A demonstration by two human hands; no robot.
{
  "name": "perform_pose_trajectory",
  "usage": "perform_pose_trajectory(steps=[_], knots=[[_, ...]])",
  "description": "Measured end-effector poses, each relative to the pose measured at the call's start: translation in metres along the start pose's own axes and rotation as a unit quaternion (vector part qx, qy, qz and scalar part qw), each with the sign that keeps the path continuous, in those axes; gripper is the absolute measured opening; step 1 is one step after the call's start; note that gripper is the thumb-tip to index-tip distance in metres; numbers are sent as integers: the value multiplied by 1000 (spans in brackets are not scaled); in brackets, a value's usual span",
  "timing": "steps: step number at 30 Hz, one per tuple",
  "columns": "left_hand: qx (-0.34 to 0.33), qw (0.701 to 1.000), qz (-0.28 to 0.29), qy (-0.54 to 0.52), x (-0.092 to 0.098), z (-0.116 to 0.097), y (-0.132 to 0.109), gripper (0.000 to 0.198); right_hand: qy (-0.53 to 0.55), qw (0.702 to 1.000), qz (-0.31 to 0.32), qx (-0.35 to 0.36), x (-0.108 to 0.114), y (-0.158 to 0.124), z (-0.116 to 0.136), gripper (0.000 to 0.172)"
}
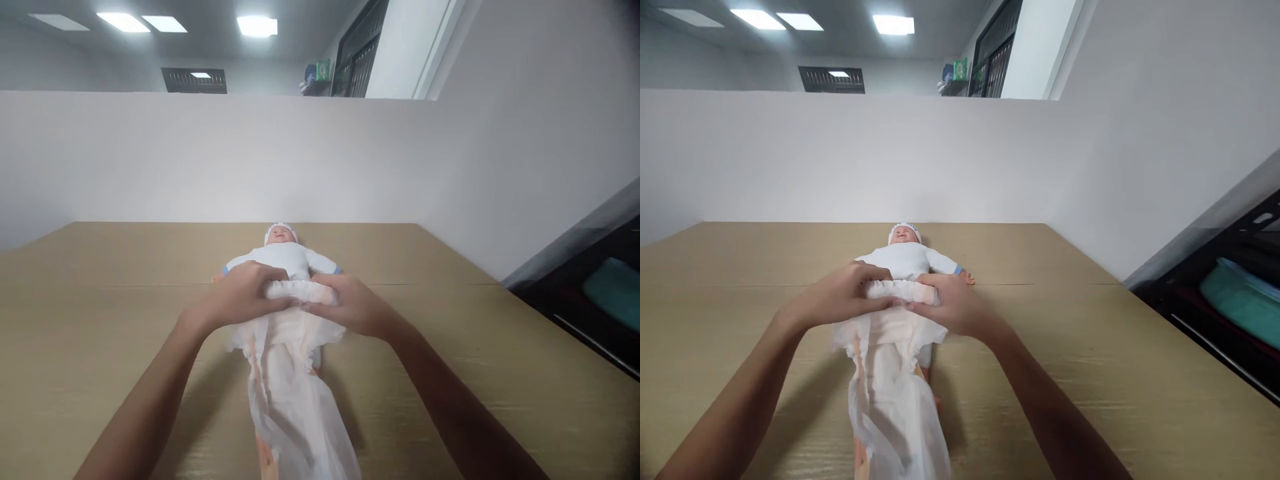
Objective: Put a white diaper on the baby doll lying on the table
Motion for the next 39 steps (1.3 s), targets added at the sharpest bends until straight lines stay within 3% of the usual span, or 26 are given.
perform_pose_trajectory(steps=[2, 7, 15, 23, 26, 30, 33, 36, 37, 39], knots=[[-2, 1000, 26, -1, 6, 11, 0, 41, 11, 999, 40, -9, 5, 7, -7, 30], [45, 995, 79, -43, 17, 41, 2, 50, -11, 998, 63, -20, 11, 17, -28, 39], [86, 991, 59, -82, 18, 75, 13, 51, -1, 997, 39, -61, 13, 33, -70, 50], [80, 994, -19, -71, 20, 94, 13, 47, 29, 997, 9, -68, 10, 34, -81, 50], [81, 995, -35, -52, 16, 92, 15, 48, 32, 997, 17, -67, 9, 35, -81, 51], [73, 994, -54, -56, 7, 74, 16, 54, 16, 998, 16, -64, 6, 38, -79, 49], [61, 997, -38, -40, -1, 61, 19, 57, -62, 995, -80, -19, -1, 34, -66, 32], [57, 998, -16, -8, -8, 59, 22, 53, -180, 960, -210, 42, -16, 18, -32, 39], [55, 998, -16, 1, -10, 59, 23, 50, -195, 955, -211, 68, -23, 11, -19, 42], [53, 998, -27, 14, -12, 61, 25, 46, -189, 964, -107, 152, -39, 0, 5, 37]])
Point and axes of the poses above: each hand's wrist, its own y-axis towards the middle knuckle, its own x-axis out of the back of the hand, z = x × y, the point moved 2 cm from there along y, towards the middle knuckle, and after that the axes turned 2 degrees about -z, right-handed, at the moved point
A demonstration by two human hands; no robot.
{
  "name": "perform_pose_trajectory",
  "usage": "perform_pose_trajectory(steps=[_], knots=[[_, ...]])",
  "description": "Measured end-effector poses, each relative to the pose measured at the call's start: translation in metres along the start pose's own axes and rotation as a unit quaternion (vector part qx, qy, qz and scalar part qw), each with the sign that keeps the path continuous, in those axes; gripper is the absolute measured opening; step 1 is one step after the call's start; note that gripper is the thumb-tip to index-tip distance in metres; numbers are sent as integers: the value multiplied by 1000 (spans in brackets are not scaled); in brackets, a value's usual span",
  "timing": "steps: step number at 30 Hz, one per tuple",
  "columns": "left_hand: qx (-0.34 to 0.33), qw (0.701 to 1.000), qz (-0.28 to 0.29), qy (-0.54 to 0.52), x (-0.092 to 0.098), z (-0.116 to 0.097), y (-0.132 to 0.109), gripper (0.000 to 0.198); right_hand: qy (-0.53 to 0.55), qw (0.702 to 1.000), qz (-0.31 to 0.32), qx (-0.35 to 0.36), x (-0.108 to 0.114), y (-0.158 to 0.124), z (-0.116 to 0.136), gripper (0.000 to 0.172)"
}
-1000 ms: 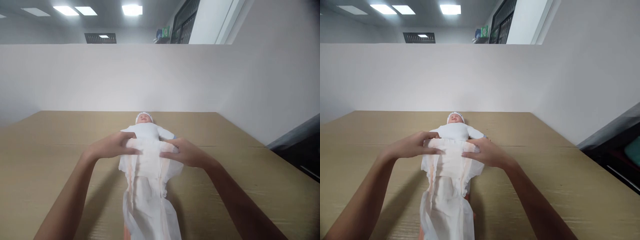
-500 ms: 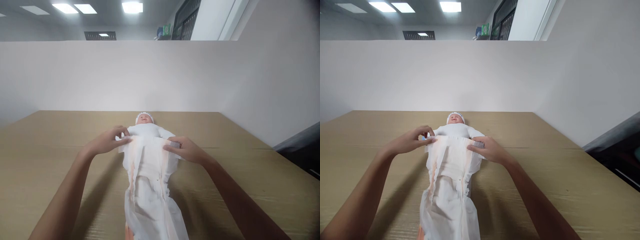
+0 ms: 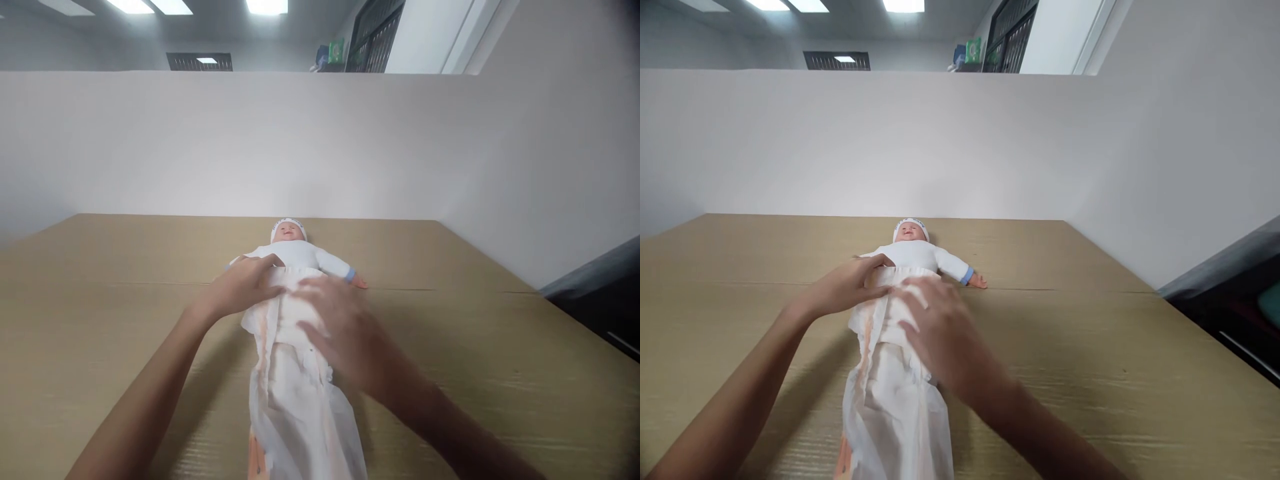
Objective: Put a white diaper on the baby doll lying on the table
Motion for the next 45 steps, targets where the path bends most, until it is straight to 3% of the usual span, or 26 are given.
perform_pose_trajectory(steps=[3, 5, 11, 15, 17, 20, 24, 29, 33, 36, 38, 41, 45], knots=[[-20, 999, -39, 23, -2, -7, -2, 43, 63, 970, 200, 124, -9, -8, 24, 18], [-66, 994, -80, 45, -6, -21, -10, 36, 91, 951, 262, 137, -14, -12, 23, 11], [-224, 956, -145, 121, -38, -78, -78, 41, 137, 957, 240, 85, -19, -34, 9, 28], [-290, 922, -178, 185, -61, -80, -125, 39, 147, 963, 214, 79, -13, -55, 10, 45], [-273, 919, -198, 203, -65, -69, -135, 43, 139, 962, 222, 70, -7, -61, 9, 46], [-189, 919, -257, 230, -64, -53, -133, 52, 135, 963, 229, 37, -1, -61, 8, 46], [-108, 919, -303, 229, -61, -51, -125, 66, 115, 976, 187, 0, -2, -54, 7, 42], [-175, 953, -183, 169, -76, -58, -129, 48, 42, 985, 165, 16, -13, -54, 9, 22], [-131, 981, -81, 121, -82, -39, -136, 73, 48, 986, 157, -28, -16, -59, 5, 55], [-109, 989, -26, 95, -75, -24, -140, 88, 71, 980, 171, -67, -17, -61, -1, 88], [-96, 992, 4, 77, -67, -17, -140, 94, 78, 977, 184, -76, -18, -60, -4, 98], [-88, 994, 47, 54, -54, -10, -139, 100, 64, 977, 186, -83, -20, -57, -5, 96], [-89, 992, 78, 37, -44, -3, -139, 109, 19, 985, 153, -80, -21, -59, 1, 69]])
Point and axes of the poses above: each hand's wrist, its own y-axis towards the middle knuckle, its own x-axis out of the back of the hand, z = x × y, the point moved 2 cm from there along y, towards the middle knuckle, and after that the axes turned 2 degrees about -z, right-handed, at the moved point
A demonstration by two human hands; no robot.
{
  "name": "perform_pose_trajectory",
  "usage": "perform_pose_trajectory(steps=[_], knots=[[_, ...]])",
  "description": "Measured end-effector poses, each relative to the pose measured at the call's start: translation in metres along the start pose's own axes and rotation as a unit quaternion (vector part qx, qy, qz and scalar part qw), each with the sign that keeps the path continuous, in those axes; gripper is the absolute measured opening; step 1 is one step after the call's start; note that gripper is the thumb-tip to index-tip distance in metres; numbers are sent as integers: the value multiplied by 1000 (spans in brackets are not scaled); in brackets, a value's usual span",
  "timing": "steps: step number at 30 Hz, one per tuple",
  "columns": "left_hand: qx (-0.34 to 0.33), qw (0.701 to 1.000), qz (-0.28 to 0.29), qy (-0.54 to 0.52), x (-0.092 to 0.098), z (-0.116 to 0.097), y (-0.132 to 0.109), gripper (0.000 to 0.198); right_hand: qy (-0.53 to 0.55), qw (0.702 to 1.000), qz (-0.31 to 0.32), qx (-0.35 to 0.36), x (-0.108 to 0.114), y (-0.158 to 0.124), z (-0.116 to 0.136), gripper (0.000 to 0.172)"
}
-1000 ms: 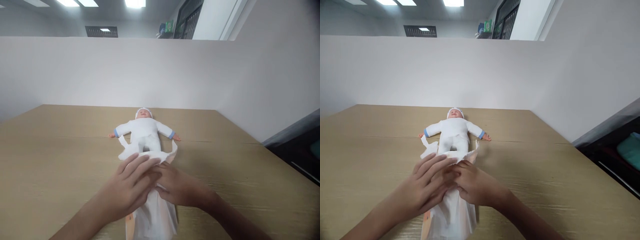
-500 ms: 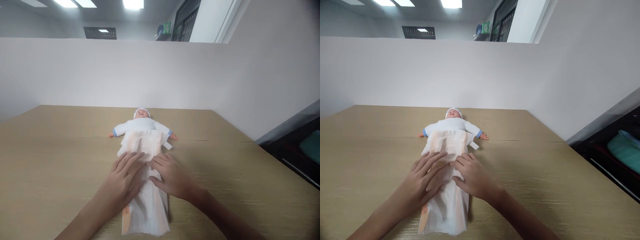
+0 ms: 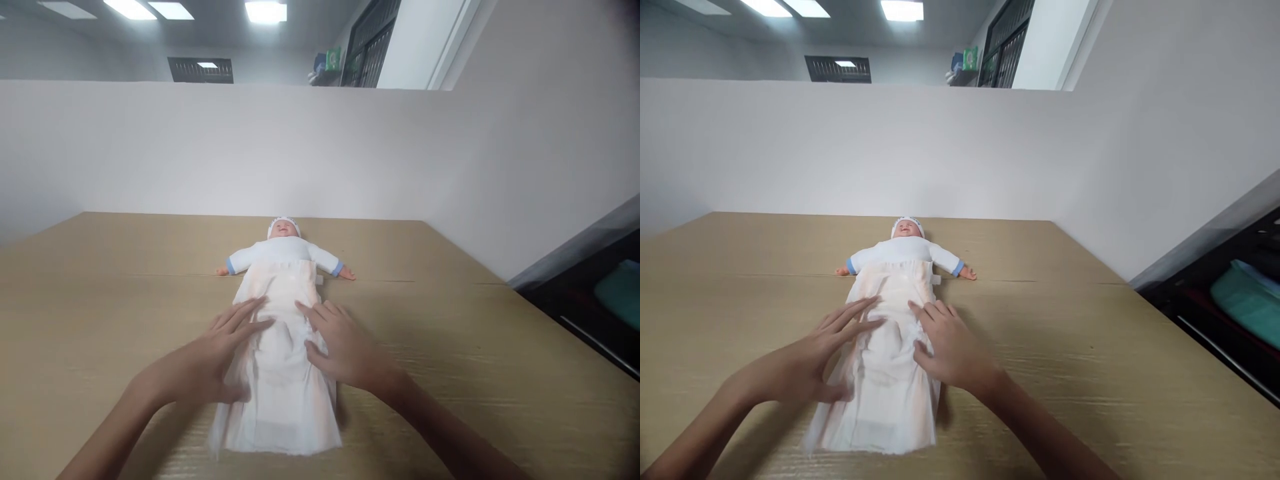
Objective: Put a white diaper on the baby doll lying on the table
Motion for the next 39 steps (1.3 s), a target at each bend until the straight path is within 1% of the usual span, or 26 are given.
perform_pose_trajectory(steps=[2, 4, 7, 9, 10, 12, 13, 15, 16, 17, 18, 19, 20, 21, 23, 25, 28, 30, 32, 35, 39], knots=[[-7, 1000, -6, -2, 0, 1, -3, 105, -10, 999, -39, 19, -1, -8, 5, 55], [-22, 999, -37, 2, -1, -1, -7, 90, -10, 995, -80, 55, -2, -21, 10, 48], [-32, 995, -99, 7, -1, -11, -12, 63, -16, 986, -119, 113, -4, -42, 18, 44], [-33, 992, -124, 9, -2, -18, -13, 53, -19, 983, -132, 128, -6, -53, 22, 45], [-34, 990, -134, 10, -3, -21, -13, 50, -17, 982, -140, 124, -6, -57, 22, 46], [-25, 984, -178, 6, -6, -22, -9, 44, 1, 983, -164, 87, -9, -60, 18, 42], [-9, 976, -217, -4, -8, -19, -6, 40, 17, 982, -181, 55, -10, -60, 13, 38], [50, 947, -314, -50, -13, -5, 3, 34, 66, 973, -220, -26, -14, -53, -2, 31], [91, 926, -353, -93, -17, 5, 10, 37, 98, 964, -236, -69, -16, -48, -12, 30], [133, 905, -374, -151, -21, 18, 17, 47, 135, 952, -251, -110, -19, -40, -23, 33], [172, 887, -363, -229, -25, 31, 26, 58, 176, 939, -257, -147, -22, -32, -35, 39], [203, 860, -335, -326, -30, 45, 37, 67, 218, 925, -259, -172, -25, -22, -46, 44], [218, 826, -304, -422, -34, 57, 47, 72, 255, 912, -264, -181, -27, -12, -57, 49], [218, 817, -279, -455, -36, 66, 57, 76, 282, 905, -267, -176, -29, -1, -66, 52], [200, 808, -231, -504, -37, 81, 73, 78, 293, 905, -274, -140, -28, 21, -80, 58], [174, 810, -196, -525, -35, 90, 84, 79, 292, 917, -249, -105, -23, 41, -88, 62], [144, 817, -153, -537, -26, 97, 91, 73, 323, 930, -157, -70, -12, 64, -93, 59], [117, 831, -120, -531, -16, 99, 92, 65, 348, 931, -99, -46, -3, 73, -93, 55], [80, 850, -86, -514, -2, 99, 94, 58, 364, 929, -62, -28, 5, 78, -92, 52], [47, 871, -48, -486, 17, 97, 96, 46, 381, 923, -41, -42, 10, 80, -92, 53], [56, 874, -17, -482, 31, 95, 94, 30, 391, 917, -32, -74, 10, 79, -95, 55]])
Point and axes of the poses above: each hand's wrist, its own y-axis towards the middle knuckle, its own x-axis out of the back of the hand, z = x × y, the point moved 2 cm from there along y, towards the middle knuckle, and after that the axes turned 2 degrees about -z, right-handed, at the moved point
